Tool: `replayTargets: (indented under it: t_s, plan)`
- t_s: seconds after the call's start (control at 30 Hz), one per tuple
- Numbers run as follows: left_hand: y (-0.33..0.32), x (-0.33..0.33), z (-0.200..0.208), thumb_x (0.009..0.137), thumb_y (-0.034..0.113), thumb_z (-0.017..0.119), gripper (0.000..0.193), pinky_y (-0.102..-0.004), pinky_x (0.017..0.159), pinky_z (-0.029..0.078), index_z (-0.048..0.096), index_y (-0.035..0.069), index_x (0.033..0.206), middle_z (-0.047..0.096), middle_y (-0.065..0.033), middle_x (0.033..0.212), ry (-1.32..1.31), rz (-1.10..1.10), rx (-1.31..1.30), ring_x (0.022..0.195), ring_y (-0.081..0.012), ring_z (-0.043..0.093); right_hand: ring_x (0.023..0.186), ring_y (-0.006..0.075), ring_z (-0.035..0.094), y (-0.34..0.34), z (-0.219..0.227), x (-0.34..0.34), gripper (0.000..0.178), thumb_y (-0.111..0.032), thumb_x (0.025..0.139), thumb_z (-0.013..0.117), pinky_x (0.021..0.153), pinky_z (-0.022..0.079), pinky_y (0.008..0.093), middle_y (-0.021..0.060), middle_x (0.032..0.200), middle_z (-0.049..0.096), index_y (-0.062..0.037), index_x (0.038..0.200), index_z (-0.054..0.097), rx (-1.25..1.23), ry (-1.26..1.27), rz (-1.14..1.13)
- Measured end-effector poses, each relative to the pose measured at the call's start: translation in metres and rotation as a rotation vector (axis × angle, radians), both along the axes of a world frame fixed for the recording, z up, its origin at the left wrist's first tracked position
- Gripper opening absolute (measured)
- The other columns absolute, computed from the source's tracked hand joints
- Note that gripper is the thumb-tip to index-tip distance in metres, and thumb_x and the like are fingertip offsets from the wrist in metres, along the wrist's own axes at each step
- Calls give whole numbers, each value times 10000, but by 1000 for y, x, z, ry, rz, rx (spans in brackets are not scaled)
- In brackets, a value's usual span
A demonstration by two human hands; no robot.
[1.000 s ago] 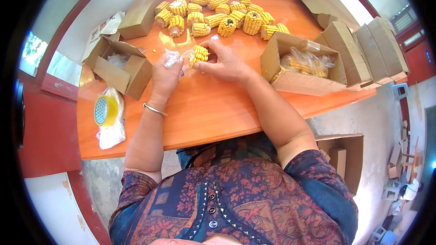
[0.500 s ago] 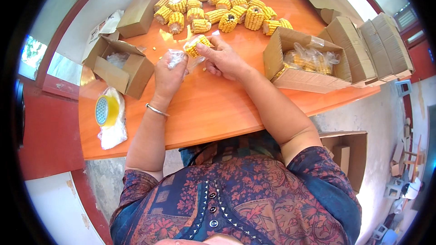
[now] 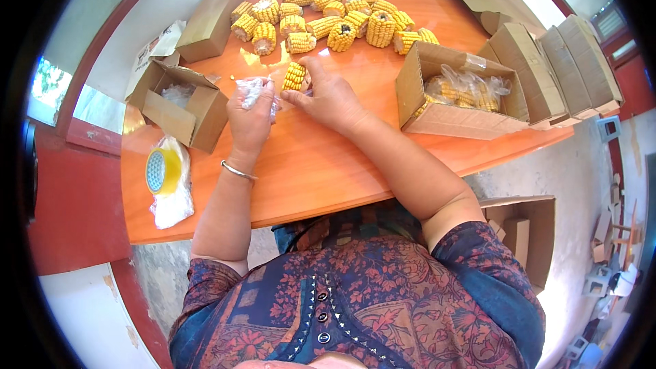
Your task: The person wraps individual corn cobs in clear plastic bags and places them into cardboard boxes. The person repeatedly picks up corn, wraps each piece, and stacks the wrapped units into boxes on the table.
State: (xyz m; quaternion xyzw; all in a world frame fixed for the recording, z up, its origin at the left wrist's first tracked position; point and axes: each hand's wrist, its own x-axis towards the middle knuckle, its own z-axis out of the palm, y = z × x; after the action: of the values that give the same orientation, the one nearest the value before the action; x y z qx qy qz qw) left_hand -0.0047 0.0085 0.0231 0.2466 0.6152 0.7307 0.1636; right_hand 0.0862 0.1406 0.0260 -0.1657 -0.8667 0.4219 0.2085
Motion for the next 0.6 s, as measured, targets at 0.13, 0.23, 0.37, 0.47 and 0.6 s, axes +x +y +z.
replayTargets:
  t_s: [0.13,0.23,0.37,0.47,0.6]
  plan:
    - [-2,-2,8,882,103,618,114,-211,437,429,582,14,943,610,-26,719,-66,17,2,554,-66,549,792,332,656,-3,4,4,599,-364,785,719,687,517,408,179,853,659,-15,1196,457,172,-120,-45]
    - [-3,-10,4,883,111,616,116,-215,418,416,584,13,935,609,-24,708,-19,60,-28,538,-63,542,790,340,655,-2,3,10,551,-342,799,706,687,517,413,172,841,665,-23,1180,468,192,-105,-16]
    - [-6,-17,6,877,108,622,115,-215,415,412,588,14,934,612,-24,720,-22,77,-47,538,-64,543,765,301,666,7,1,19,465,-222,823,692,684,526,376,165,817,668,-49,1200,483,62,-18,93]
    - [-8,-19,5,874,105,624,115,-214,434,420,592,18,942,615,-22,747,-52,15,-46,564,-66,550,754,271,673,11,-2,21,432,-146,817,696,669,529,352,157,814,671,-56,1190,498,107,26,155]
    - [-7,-14,8,862,91,641,125,-208,506,450,595,27,959,617,-13,789,-56,-78,-100,638,-62,567,766,247,677,1,6,22,365,-107,806,698,658,526,350,147,824,678,-40,1113,511,304,21,152]
